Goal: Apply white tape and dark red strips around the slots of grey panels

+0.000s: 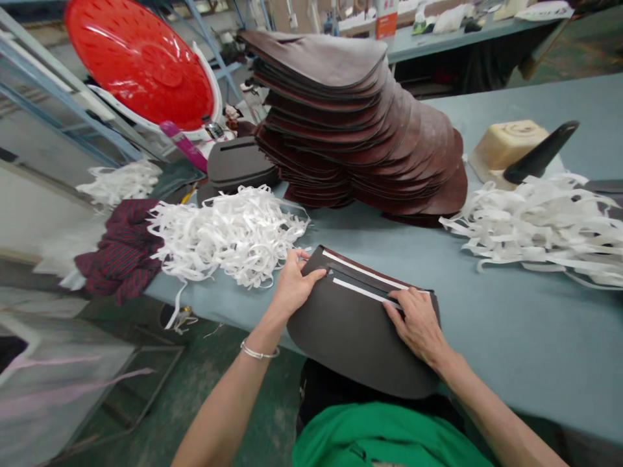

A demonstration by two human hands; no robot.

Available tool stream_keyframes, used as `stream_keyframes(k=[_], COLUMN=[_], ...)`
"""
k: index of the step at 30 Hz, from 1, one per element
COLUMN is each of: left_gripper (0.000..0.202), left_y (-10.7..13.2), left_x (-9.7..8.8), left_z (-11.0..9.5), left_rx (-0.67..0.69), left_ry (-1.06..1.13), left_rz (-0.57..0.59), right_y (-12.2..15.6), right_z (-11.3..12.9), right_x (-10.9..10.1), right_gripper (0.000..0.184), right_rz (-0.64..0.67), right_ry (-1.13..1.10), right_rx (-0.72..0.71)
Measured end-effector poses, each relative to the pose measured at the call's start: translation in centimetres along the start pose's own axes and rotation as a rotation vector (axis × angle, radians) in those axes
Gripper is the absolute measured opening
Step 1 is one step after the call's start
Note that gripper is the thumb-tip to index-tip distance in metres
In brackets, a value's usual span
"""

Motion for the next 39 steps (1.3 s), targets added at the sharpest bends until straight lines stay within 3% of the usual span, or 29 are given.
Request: stream_keyframes(k=[4, 7, 12, 18, 22, 27, 32, 39], left_gripper=[0.041, 0.035, 0.018, 0.019, 0.021, 0.025, 0.021, 0.020], left_y=[-0.7, 1.1, 4.0, 4.0, 4.0, 4.2, 4.3, 4.5], left_x=[-0.7, 0.8, 2.7, 2.3, 2.4, 2.7, 3.0, 3.3], left_z=[-1.6, -0.4, 1.5, 1.0, 1.0, 1.1, 0.8, 0.5], left_rx=[0.266, 0.387, 0.420, 0.433, 0.448, 0.478, 0.494, 0.522], left_ry=[-0.317, -0.500, -0.566, -0.530, -0.523, -0.559, -0.613, -0.651], left_rz=[-0.058, -0.079, -0.106, -0.113, -0.089, -0.061, -0.077, -0.091], right_y=[0.1, 0.1, -1.8, -6.4, -7.6, -6.9, -6.5, -6.3], right_z=[-0.1, 0.2, 2.0, 6.5, 8.4, 9.0, 9.5, 8.2], right_x=[0.3, 0.7, 2.0, 5.7, 7.1, 6.5, 6.5, 6.1], right_gripper=[0.021, 0.021, 0.022, 0.019, 0.022, 0.025, 0.028, 0.026], right_rz=[0.006, 0.005, 0.044, 0.094, 0.074, 0.006, 0.035, 0.015], right_ry=[0.058, 0.119, 0.178, 0.081, 0.024, 0.030, 0.097, 0.053], right_rx=[-0.043, -0.040, -0.002, -0.045, -0.093, -0.127, -0.176, -0.116])
Point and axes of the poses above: each hand's wrist, its own y-axis away from the middle knuckle, its own x-axis out of the palm, z = x × y, the point moved 10 cm from there along -y, towards the middle knuckle, and after that the axes turned 10 degrees about y, right-handed, at the moved point
